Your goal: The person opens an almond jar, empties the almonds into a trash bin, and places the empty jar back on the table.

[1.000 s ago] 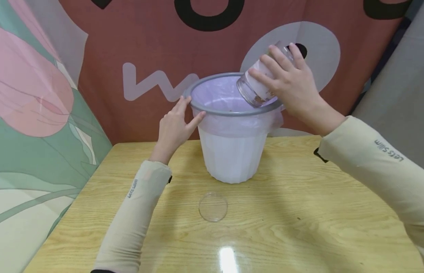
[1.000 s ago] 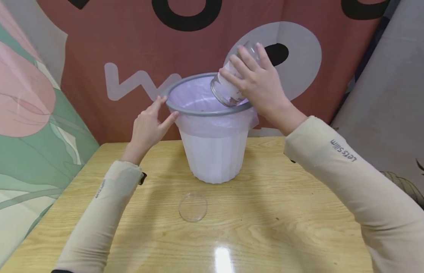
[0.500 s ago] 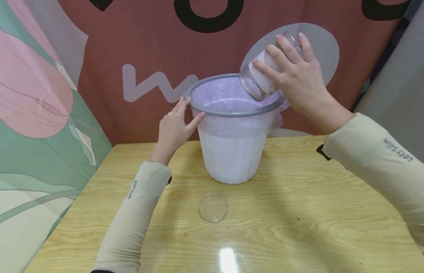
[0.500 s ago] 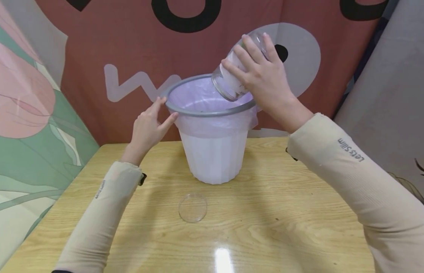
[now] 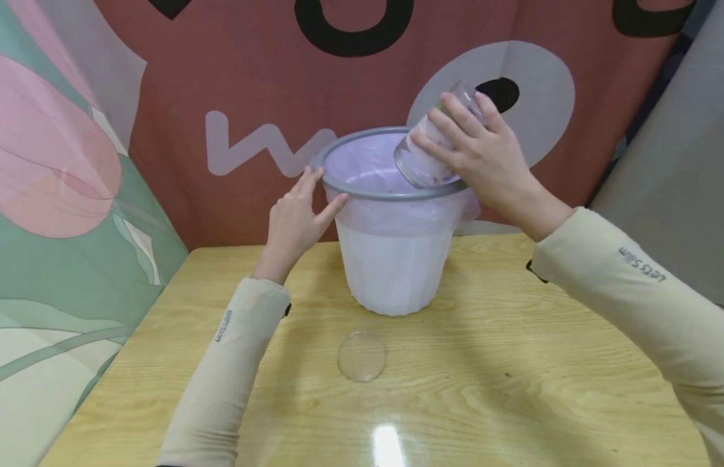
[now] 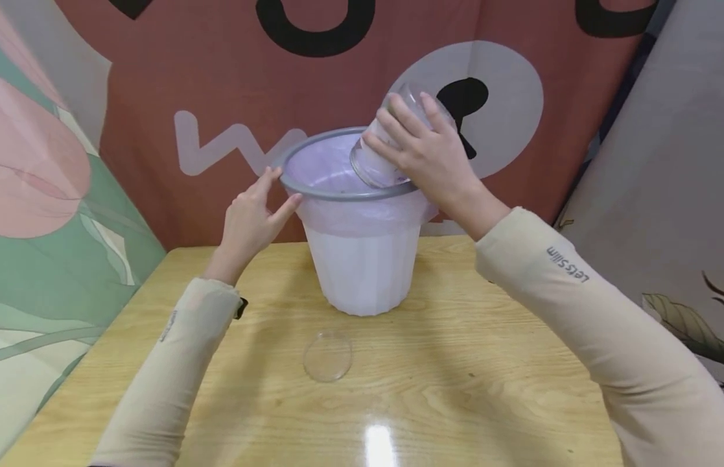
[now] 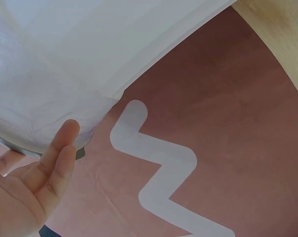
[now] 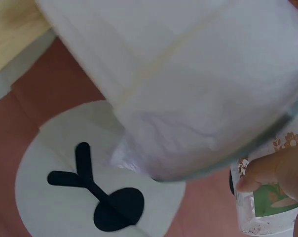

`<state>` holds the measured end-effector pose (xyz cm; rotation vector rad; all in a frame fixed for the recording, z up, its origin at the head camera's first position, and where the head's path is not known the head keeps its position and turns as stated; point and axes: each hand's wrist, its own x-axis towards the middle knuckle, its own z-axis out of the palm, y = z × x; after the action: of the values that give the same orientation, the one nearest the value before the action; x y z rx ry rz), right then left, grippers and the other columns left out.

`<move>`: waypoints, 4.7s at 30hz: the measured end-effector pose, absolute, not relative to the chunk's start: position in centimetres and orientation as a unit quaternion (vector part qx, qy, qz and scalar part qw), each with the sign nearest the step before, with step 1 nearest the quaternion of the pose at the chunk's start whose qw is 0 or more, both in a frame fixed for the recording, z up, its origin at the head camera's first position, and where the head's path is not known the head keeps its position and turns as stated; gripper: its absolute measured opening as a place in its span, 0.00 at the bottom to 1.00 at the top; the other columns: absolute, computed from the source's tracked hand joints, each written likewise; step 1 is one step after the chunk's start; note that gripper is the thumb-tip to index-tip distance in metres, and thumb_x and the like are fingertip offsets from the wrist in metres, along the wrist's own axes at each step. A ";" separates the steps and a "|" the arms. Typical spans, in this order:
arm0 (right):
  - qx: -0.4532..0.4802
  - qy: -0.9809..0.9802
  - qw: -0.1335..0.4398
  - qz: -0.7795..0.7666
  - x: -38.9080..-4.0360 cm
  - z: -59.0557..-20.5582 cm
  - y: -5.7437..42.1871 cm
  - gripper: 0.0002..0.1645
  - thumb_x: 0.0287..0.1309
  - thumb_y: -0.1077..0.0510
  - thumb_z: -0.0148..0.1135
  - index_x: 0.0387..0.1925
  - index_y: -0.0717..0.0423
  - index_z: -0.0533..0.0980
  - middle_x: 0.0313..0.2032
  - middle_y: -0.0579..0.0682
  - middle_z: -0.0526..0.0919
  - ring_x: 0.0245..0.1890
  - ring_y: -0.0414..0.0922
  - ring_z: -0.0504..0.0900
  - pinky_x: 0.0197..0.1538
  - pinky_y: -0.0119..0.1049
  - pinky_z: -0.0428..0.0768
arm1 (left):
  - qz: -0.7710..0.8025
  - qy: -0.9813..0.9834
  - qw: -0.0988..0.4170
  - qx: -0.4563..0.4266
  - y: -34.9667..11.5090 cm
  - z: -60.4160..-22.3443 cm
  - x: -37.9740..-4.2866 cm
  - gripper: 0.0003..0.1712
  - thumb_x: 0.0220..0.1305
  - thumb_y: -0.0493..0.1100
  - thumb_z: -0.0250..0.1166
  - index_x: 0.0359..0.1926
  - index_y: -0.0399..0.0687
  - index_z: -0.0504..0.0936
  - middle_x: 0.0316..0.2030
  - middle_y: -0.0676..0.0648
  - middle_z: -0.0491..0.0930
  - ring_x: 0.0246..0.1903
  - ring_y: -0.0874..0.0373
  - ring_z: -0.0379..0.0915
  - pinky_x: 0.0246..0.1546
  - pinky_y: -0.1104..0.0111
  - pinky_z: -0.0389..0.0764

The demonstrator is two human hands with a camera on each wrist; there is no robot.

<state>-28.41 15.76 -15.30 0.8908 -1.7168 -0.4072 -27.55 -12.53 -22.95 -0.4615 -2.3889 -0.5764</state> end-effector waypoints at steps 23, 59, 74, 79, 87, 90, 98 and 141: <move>0.350 -0.758 0.525 -0.164 -27.7 -13.6 16.8 0.33 0.52 0.75 0.44 0.58 0.47 0.65 0.55 0.61 0.62 0.60 0.57 0.56 0.57 0.54 0.54 | -0.219 -0.906 0.318 -0.175 -12.7 -23.1 -27.8 0.40 0.58 0.65 0.52 0.63 0.43 0.63 0.61 0.38 0.61 0.18 0.45 0.70 0.12 0.66 0.59; 0.309 -0.782 0.536 -0.071 -25.3 -14.3 19.3 0.47 0.32 0.64 0.70 0.59 0.50 0.62 0.49 0.66 0.63 0.50 0.63 0.61 0.57 0.51 0.55 | -0.225 -0.906 0.313 -0.175 -12.3 -23.0 -27.7 0.40 0.58 0.64 0.52 0.63 0.43 0.63 0.61 0.38 0.60 0.24 0.42 0.73 0.13 0.65 0.62; 0.273 -0.784 0.557 -0.025 -24.5 -15.1 19.7 0.54 0.24 0.56 0.76 0.59 0.52 0.60 0.54 0.64 0.64 0.49 0.62 0.61 0.47 0.57 0.57 | -0.218 -0.909 0.310 -0.173 -12.3 -22.9 -27.6 0.40 0.59 0.64 0.52 0.64 0.43 0.62 0.61 0.38 0.60 0.31 0.40 0.75 0.13 0.65 0.62; 0.264 -0.790 0.553 -0.011 -24.3 -15.4 19.9 0.54 0.25 0.54 0.76 0.59 0.53 0.60 0.53 0.64 0.65 0.49 0.62 0.60 0.47 0.56 0.56 | -0.213 -0.912 0.307 -0.172 -12.3 -22.8 -27.5 0.39 0.59 0.64 0.52 0.64 0.44 0.61 0.62 0.39 0.59 0.35 0.39 0.75 0.16 0.62 0.67; 0.259 -0.787 0.559 0.031 -23.9 -15.8 20.1 0.53 0.20 0.53 0.74 0.57 0.54 0.62 0.49 0.64 0.67 0.46 0.63 0.60 0.45 0.57 0.55 | -0.212 -0.911 0.308 -0.172 -12.4 -22.8 -27.5 0.40 0.59 0.64 0.51 0.64 0.43 0.61 0.61 0.38 0.59 0.37 0.39 0.75 0.19 0.60 0.70; 0.253 -0.788 0.559 0.045 -23.8 -16.0 20.1 0.53 0.19 0.54 0.74 0.56 0.55 0.63 0.49 0.63 0.67 0.47 0.62 0.61 0.46 0.56 0.55 | -0.211 -0.913 0.306 -0.171 -12.4 -22.8 -27.5 0.40 0.59 0.64 0.51 0.64 0.44 0.61 0.62 0.38 0.59 0.38 0.39 0.74 0.19 0.61 0.70; 0.234 -0.794 0.557 0.069 -23.1 -16.5 20.1 0.55 0.17 0.54 0.76 0.56 0.57 0.63 0.49 0.62 0.68 0.49 0.62 0.60 0.48 0.55 0.54 | -0.213 -0.910 0.309 -0.175 -12.3 -22.8 -27.5 0.40 0.59 0.64 0.52 0.64 0.43 0.61 0.61 0.38 0.59 0.36 0.39 0.75 0.18 0.61 0.70; 0.203 -0.813 0.524 0.150 -20.7 -20.5 21.4 0.53 0.26 0.38 0.62 0.57 0.61 0.62 0.46 0.67 0.70 0.42 0.65 0.65 0.36 0.57 0.60 | -0.206 -0.912 0.308 -0.175 -12.4 -22.9 -27.7 0.41 0.59 0.64 0.51 0.64 0.42 0.60 0.62 0.38 0.58 0.30 0.41 0.75 0.15 0.64 0.65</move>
<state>-20.72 21.42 -20.48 0.4850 -1.9467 0.3581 -27.71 -12.36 -22.95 -0.4615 -2.4121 -0.5445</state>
